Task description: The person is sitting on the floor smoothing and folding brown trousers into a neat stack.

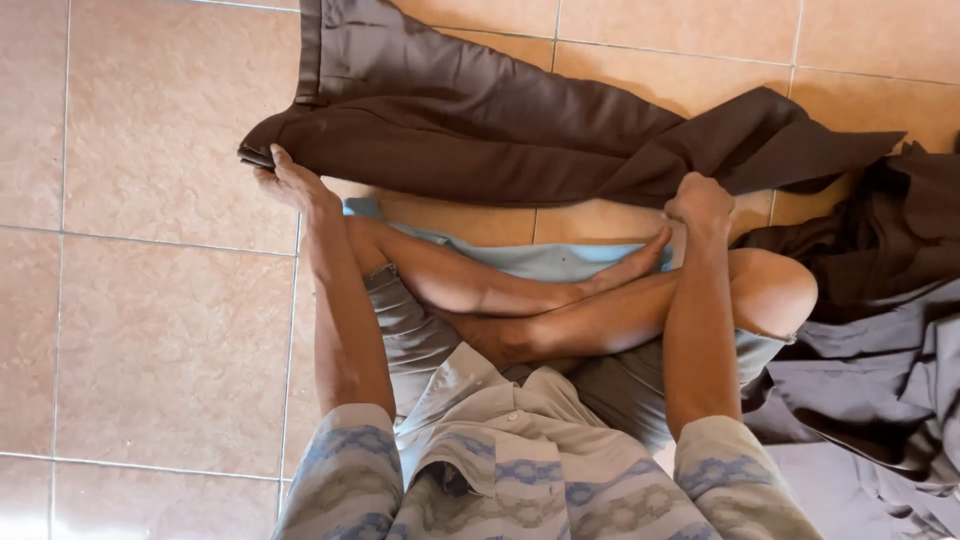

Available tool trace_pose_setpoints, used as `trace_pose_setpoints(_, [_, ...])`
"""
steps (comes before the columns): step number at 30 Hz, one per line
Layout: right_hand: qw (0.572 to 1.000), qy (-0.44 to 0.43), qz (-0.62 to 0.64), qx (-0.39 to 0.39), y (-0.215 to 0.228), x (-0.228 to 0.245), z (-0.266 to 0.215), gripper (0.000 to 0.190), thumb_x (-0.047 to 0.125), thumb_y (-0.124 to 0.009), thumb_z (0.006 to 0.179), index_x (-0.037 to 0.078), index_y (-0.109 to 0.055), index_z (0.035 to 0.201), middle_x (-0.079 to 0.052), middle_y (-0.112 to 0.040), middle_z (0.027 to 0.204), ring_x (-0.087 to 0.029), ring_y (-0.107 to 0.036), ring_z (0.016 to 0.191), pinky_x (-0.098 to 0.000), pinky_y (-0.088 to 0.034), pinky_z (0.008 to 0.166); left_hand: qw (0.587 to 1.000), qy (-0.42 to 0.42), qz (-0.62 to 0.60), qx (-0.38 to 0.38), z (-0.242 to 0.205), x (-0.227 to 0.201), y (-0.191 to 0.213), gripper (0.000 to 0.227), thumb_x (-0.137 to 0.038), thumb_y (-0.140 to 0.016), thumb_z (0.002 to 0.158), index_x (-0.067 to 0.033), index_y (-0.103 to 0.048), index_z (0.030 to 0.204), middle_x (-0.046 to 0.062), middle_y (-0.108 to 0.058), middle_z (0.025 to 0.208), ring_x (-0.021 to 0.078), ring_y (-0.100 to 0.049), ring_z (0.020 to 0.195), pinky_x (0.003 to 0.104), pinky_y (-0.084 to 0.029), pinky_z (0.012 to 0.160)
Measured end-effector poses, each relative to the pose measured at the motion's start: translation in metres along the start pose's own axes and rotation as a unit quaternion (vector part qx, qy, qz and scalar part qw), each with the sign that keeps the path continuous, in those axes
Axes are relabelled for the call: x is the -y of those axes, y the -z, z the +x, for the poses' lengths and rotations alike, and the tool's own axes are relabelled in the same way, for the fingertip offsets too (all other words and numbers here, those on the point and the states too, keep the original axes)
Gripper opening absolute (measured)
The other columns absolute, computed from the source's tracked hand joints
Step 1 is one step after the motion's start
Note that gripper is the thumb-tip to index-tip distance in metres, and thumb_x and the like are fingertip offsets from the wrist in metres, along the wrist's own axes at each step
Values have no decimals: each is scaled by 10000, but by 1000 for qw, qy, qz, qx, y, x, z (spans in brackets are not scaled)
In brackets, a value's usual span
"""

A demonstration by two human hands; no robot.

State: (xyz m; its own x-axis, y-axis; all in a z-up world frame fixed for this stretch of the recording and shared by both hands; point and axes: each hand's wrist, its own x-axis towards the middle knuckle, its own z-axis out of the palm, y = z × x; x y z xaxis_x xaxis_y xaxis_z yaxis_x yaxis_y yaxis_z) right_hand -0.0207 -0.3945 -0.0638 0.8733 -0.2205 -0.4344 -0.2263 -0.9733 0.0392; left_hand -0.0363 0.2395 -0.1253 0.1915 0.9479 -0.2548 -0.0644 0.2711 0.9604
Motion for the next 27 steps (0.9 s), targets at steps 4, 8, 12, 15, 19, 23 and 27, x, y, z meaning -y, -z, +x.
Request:
trace_pose_setpoints(4, [999, 6, -11, -33, 24, 35, -20, 409, 155, -830, 772, 35, -731, 1150, -217, -710, 1026, -425, -737, 898, -577, -582, 744, 1000, -21, -2, -15, -8, 0, 4, 698, -313, -767, 925, 10, -439, 1450, 355, -477, 1367, 487, -571, 1242, 562, -671, 884])
trace_pose_setpoints(8, [977, 183, 86, -69, 67, 87, -74, 924, -3, -829, 809, 84, -351, 1595, -250, -350, 1538, -513, -610, 1224, -625, -527, 1016, 999, -18, 13, -23, -56, -50, -3, 701, -318, -772, 910, 8, -464, 1449, 368, -473, 1402, 486, -514, 1331, 560, -563, 1066])
trace_pose_setpoints(12, [963, 254, 80, -46, 33, 92, -44, 720, -31, -783, 848, 87, -493, 1497, -244, -307, 1562, -521, -609, 1210, -626, -533, 1014, 999, 33, -33, -8, -30, -31, 3, 740, -356, -779, 896, -53, -428, 1473, 311, -463, 1403, 464, -532, 1284, 645, -603, 934])
trace_pose_setpoints(15, [942, 285, 82, -158, 4, 75, -16, 190, 91, -732, 891, 107, -656, 1064, -31, -554, 1238, -366, -695, 1044, -480, -594, 902, 998, 36, -45, -15, -43, -53, 3, 676, -300, -764, 911, -76, -449, 1466, 307, -482, 1391, 466, -561, 1251, 649, -616, 903])
trace_pose_setpoints(19, [914, 263, 107, -291, 29, 57, -27, 272, 129, -738, 821, 123, -558, 1025, -21, -622, 1086, -310, -697, 885, -482, -552, 691, 995, 89, -47, -19, -27, -41, 4, 599, -262, -720, 874, -92, -494, 1402, 237, -595, 1348, 380, -640, 1132, 529, -589, 843])
trace_pose_setpoints(23, [934, 252, 98, -234, 2, 39, -13, 159, 149, -768, 881, 137, -654, 991, -84, -674, 915, -377, -722, 868, -502, -578, 773, 995, 44, -85, -6, -5, -10, 5, 720, -264, -769, 917, -66, -405, 1504, 352, -431, 1458, 492, -519, 1293, 645, -573, 926])
trace_pose_setpoints(27, [867, 205, 236, -388, 28, 44, -24, 220, 56, -675, 953, 199, -560, 1076, -74, -574, 1057, -390, -701, 927, -484, -591, 774, 997, 53, -51, -18, -19, -19, 15, 739, -268, -720, 950, -77, -332, 1549, 330, -363, 1537, 507, -448, 1391, 670, -521, 1044])
